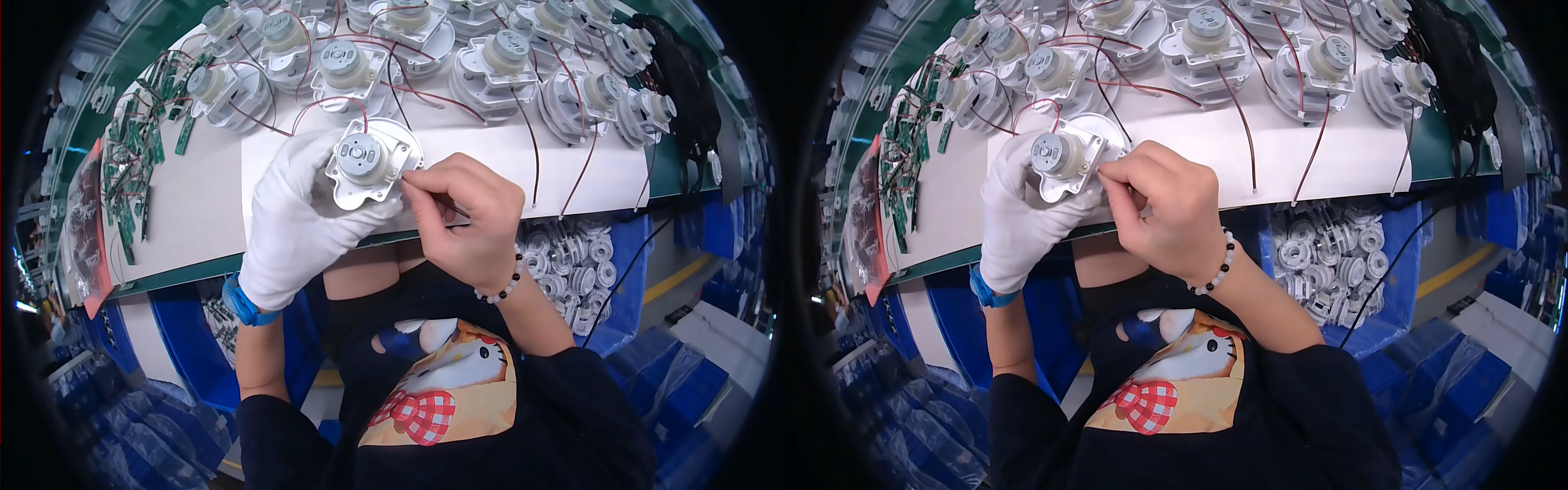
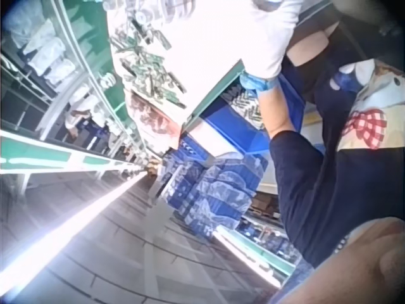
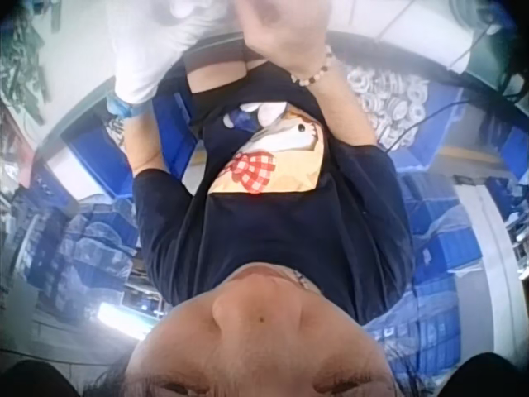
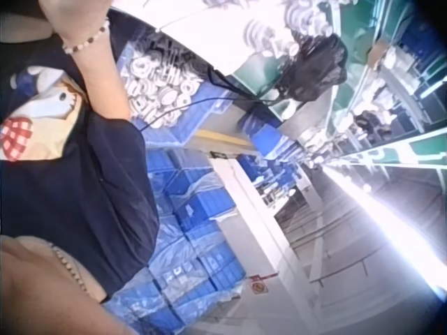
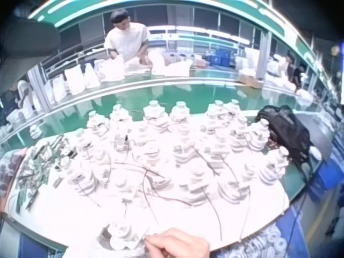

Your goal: The person assembles small electronic devices by connecting wires from white plastic housings to green circuit boards. They pick up a housing, insert the wires into the board, and place the completed unit on the table. The process is repeated for multiple units in a factory setting.

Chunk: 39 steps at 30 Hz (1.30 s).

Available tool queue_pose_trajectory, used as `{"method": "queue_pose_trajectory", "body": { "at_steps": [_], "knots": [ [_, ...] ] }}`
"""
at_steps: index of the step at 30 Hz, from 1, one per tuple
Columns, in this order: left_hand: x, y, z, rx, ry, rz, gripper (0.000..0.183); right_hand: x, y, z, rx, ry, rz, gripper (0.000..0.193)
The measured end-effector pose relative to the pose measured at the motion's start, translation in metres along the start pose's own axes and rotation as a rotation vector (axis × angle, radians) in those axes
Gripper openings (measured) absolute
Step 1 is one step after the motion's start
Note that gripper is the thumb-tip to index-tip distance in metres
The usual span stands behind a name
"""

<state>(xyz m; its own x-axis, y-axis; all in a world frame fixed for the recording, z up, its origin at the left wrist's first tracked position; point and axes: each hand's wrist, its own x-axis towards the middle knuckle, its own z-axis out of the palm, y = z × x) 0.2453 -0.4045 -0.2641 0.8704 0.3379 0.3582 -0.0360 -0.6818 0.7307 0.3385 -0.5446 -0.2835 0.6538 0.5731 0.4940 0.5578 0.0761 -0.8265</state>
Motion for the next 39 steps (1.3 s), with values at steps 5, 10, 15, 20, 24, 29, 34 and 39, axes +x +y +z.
{"method": "queue_pose_trajectory", "body": {
  "at_steps": [5,10,15,20,24,29,34,39],
  "knots": [
    [-0.007,-0.005,0.0,0.271,-0.035,0.125,0.06,-0.01,0.006,0.005,0.019,0.065,-0.088,0.012],
    [-0.015,-0.009,-0.002,-0.012,-0.076,-0.223,0.048,0.0,0.009,0.011,0.119,0.042,-0.055,0.006],
    [-0.011,0.005,0.007,-0.078,-0.044,-0.095,0.043,-0.006,0.0,-0.005,0.053,0.041,-0.044,0.004],
    [-0.009,0.01,0.005,-0.225,-0.102,-0.078,0.039,-0.005,0.005,-0.008,0.141,0.0,0.007,0.004],
    [0.001,0.005,0.006,-0.258,-0.112,-0.095,0.042,0.004,0.007,-0.004,0.125,-0.005,-0.001,0.004],
    [-0.011,0.012,-0.039,0.231,0.037,0.1,0.044,-0.007,-0.004,-0.001,-0.065,-0.015,0.114,0.01],
    [-0.062,-0.016,-0.158,0.478,0.322,-0.336,0.03,-0.048,-0.005,-0.043,0.269,-0.1,0.515,0.017],
    [-0.105,-0.097,-0.216,0.804,0.357,-0.715,0.033,-0.056,-0.001,-0.058,0.45,-0.283,0.719,0.015]
  ]
}}
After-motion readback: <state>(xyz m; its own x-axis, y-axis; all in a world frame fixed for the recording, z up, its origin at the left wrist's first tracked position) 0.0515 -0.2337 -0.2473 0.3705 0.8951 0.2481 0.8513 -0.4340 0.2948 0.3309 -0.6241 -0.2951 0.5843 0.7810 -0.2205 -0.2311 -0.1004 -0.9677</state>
